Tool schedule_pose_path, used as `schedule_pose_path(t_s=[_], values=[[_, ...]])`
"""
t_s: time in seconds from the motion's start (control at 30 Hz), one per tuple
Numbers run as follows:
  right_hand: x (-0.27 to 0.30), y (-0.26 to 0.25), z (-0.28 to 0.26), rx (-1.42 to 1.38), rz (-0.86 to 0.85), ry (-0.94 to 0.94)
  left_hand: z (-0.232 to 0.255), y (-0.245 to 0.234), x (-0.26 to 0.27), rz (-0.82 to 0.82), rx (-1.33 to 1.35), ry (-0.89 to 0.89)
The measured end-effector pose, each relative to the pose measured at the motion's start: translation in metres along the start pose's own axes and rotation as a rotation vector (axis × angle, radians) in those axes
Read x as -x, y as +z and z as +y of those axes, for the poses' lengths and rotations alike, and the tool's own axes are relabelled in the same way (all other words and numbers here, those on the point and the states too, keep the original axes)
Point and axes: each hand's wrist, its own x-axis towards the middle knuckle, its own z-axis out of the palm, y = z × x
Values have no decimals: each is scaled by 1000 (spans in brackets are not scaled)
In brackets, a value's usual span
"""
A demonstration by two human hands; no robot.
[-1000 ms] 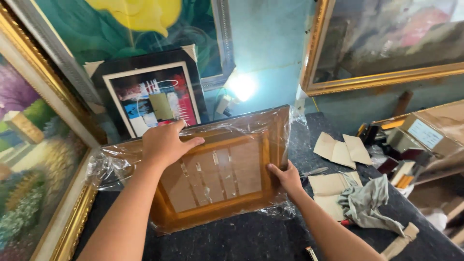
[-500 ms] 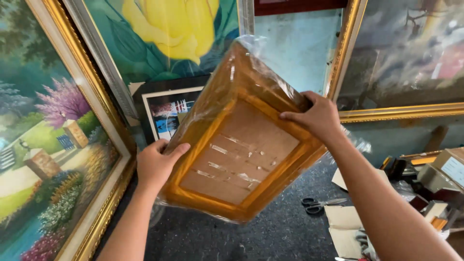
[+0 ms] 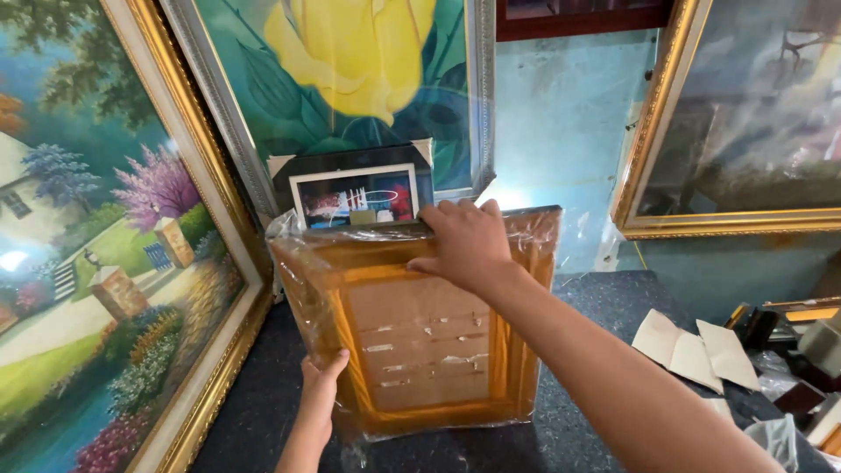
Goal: Wrapping a wooden picture frame in protective plastic film and trimming the edges with a utility knife.
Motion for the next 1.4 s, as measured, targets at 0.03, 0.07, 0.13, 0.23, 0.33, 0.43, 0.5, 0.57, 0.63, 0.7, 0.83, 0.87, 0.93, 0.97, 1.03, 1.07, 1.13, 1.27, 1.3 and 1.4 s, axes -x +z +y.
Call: schedule_pose_path(t_s=[0.03, 0.07, 0.13, 0.23, 0.33, 0.43, 0.5, 0.57, 0.63, 0.7, 0.83, 0.87, 0.93, 0.97, 1.03, 1.07, 1.13, 1.27, 1.3, 1.4], values=[[-4, 6, -6, 25, 45, -24, -6, 1, -6, 107, 42, 90], [-8, 12, -12, 49, 91, -48, -12, 2, -11, 213, 85, 181], [-13, 15, -11, 41, 89, -40, -24, 16, -9, 566, -1, 493], [-19, 18, -12, 23, 77, -25, 9, 43, 43, 771, -82, 1070], [-16, 18, -8, 46, 54, -67, 69, 77, 82, 469, -38, 1555], [-8, 10, -9, 37, 47, -119, 128, 103, 84, 228, -76, 1797], [-8, 14, -1, -5, 36, -126, 157, 119, 72, 141, -149, 1799], [-16, 27, 17, 168, -28, -243, 180, 134, 49, -30, -704, 1376], [-2, -4, 19, 148, -71, -255, 183, 127, 57, -151, -959, 1061], [2, -9, 30, 123, -114, -272, 185, 120, 62, -261, -1192, 725], [4, 1, 65, 223, -11, -366, 189, 105, 62, -291, -1311, 653], [6, -3, 71, 248, -19, -319, 191, 101, 60, -293, -1320, 671], [16, -14, 91, 249, -62, -259, 190, 104, 54, -311, -1322, 697], [22, -17, 100, 246, -111, -197, 188, 105, 50, -333, -1328, 718], [32, -14, 128, 321, -62, -187, 187, 105, 51, -336, -1353, 722], [36, -14, 143, 396, -11, -177, 188, 106, 51, -336, -1380, 728], [43, -1, 174, 487, 75, -232, 191, 105, 64, -405, -1378, 738], [50, 16, 192, 632, 344, -356, 190, 111, 40, -485, -1479, 907], [47, 22, 194, 635, 344, -356, 188, 112, 35, -486, -1477, 910], [39, 32, 199, 443, 538, -410, 183, 114, 28, -423, -1537, 984]])
